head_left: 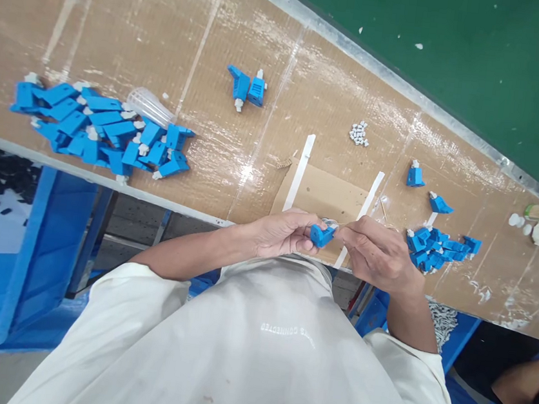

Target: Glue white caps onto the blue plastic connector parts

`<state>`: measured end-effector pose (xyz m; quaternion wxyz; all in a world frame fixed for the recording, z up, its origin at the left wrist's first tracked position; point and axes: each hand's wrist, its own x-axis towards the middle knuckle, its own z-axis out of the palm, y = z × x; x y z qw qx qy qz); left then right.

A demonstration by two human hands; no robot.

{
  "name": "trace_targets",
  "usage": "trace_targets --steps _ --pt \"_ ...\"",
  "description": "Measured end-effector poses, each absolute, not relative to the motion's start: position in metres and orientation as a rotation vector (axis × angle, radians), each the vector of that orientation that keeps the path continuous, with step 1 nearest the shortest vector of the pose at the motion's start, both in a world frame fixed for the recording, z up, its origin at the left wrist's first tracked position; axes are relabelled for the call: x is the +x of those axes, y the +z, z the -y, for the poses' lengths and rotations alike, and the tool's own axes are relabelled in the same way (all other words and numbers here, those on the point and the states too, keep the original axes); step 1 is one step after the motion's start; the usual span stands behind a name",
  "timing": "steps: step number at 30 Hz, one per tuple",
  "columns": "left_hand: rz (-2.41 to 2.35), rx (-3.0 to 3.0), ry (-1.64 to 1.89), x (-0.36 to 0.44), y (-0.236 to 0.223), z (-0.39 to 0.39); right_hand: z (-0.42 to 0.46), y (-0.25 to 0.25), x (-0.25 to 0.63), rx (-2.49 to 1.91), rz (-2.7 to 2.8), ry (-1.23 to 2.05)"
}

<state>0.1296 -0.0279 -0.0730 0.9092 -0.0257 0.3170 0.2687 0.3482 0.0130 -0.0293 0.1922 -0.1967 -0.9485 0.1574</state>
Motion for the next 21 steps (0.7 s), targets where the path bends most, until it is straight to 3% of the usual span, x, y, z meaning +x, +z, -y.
trace_targets --steps 14,21 --pt "-0.664 -0.124 0.508 0.1312 -0.0806 0.0297 -0.0164 -0.0274 0.3467 -0.411 2.759 0.407" --pt "-0.615 0.047 0.572 0.1265 -0.0788 0.0292 -0.0231 -0.0243 0.3503 -0.427 2.700 0.607"
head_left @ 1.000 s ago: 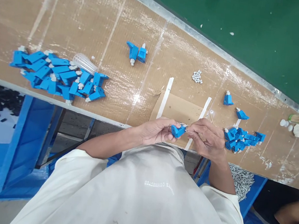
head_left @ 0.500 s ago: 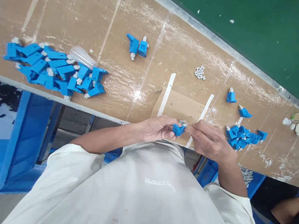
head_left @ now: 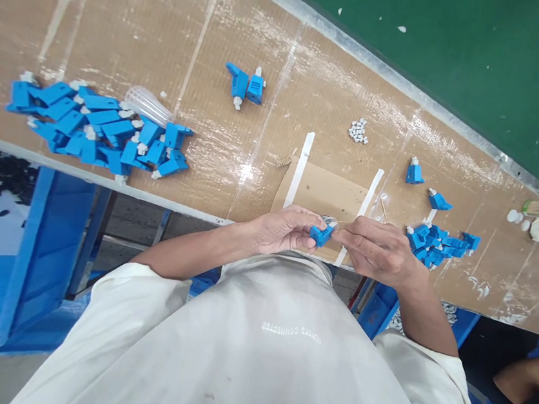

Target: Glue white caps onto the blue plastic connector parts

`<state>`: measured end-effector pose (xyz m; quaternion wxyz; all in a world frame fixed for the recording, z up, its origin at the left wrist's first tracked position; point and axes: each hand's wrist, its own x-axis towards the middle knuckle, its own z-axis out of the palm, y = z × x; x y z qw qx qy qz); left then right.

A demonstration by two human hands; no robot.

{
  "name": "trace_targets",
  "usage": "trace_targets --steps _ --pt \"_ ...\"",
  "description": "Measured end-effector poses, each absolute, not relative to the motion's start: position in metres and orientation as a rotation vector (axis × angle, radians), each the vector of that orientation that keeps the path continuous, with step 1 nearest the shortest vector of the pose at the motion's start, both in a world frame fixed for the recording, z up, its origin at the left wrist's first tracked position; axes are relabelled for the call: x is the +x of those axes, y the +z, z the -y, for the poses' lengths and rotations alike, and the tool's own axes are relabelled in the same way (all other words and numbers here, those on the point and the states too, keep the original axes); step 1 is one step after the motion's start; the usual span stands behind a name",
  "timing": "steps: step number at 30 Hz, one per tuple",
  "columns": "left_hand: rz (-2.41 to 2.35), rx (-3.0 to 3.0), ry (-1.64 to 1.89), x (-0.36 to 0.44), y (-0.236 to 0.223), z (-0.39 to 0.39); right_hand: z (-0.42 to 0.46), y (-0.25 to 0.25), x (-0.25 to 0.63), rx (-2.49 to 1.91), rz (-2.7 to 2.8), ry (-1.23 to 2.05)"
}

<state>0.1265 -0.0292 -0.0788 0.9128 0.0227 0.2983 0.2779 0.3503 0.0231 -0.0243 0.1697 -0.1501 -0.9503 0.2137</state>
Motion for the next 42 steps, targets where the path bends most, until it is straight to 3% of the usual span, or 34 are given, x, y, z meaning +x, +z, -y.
trace_targets --steps 5,10,15,34,42 --pt "-0.579 0.156 0.620 0.122 -0.074 0.029 -0.023 -0.012 0.353 -0.674 2.343 0.946" --pt "-0.561 0.200 0.695 0.124 -0.072 0.031 -0.003 -0.025 0.347 -1.093 1.619 1.525" --pt "-0.588 0.203 0.715 0.129 -0.072 0.035 0.016 -0.051 0.334 -1.094 1.269 1.920" --pt "-0.695 0.447 0.796 0.129 -0.067 0.050 0.044 -0.076 0.313 -1.063 0.955 1.940" --pt "-0.595 0.258 0.791 0.131 -0.062 0.044 0.035 -0.063 0.311 -1.013 0.938 1.931"
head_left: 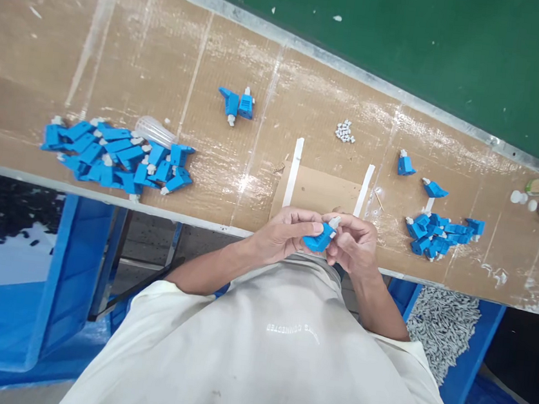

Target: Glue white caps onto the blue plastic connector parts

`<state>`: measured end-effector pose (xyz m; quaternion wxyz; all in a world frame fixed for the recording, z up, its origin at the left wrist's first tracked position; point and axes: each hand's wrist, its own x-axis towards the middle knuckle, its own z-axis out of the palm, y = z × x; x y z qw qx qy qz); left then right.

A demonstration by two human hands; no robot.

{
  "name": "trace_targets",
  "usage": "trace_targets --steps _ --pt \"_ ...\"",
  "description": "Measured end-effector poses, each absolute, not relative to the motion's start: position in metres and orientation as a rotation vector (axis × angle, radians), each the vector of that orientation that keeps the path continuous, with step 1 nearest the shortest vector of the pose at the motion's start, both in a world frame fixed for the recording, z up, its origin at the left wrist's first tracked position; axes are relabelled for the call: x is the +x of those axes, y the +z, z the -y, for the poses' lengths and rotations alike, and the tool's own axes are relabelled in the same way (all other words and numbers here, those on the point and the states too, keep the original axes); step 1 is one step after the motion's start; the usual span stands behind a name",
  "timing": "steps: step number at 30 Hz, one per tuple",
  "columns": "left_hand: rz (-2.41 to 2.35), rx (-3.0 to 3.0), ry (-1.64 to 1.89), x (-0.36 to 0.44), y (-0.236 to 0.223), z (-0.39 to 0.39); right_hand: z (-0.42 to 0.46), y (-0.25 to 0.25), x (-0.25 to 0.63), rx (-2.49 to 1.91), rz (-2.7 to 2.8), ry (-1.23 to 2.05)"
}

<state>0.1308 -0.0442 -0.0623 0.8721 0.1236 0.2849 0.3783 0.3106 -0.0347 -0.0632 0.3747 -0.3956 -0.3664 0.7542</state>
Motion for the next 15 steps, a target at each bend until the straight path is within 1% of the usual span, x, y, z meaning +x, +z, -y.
trace_targets --steps 6,10,15 --pt "-0.537 -0.018 0.657 0.125 -0.058 0.044 0.035 -0.034 0.318 -1.026 0.924 2.063" --pt "-0.533 -0.072 0.642 0.126 -0.061 0.048 0.039 -0.021 0.316 -1.058 1.017 2.005" --pt "-0.552 -0.015 0.707 0.130 -0.057 0.056 0.044 -0.021 0.314 -1.083 1.169 1.916"
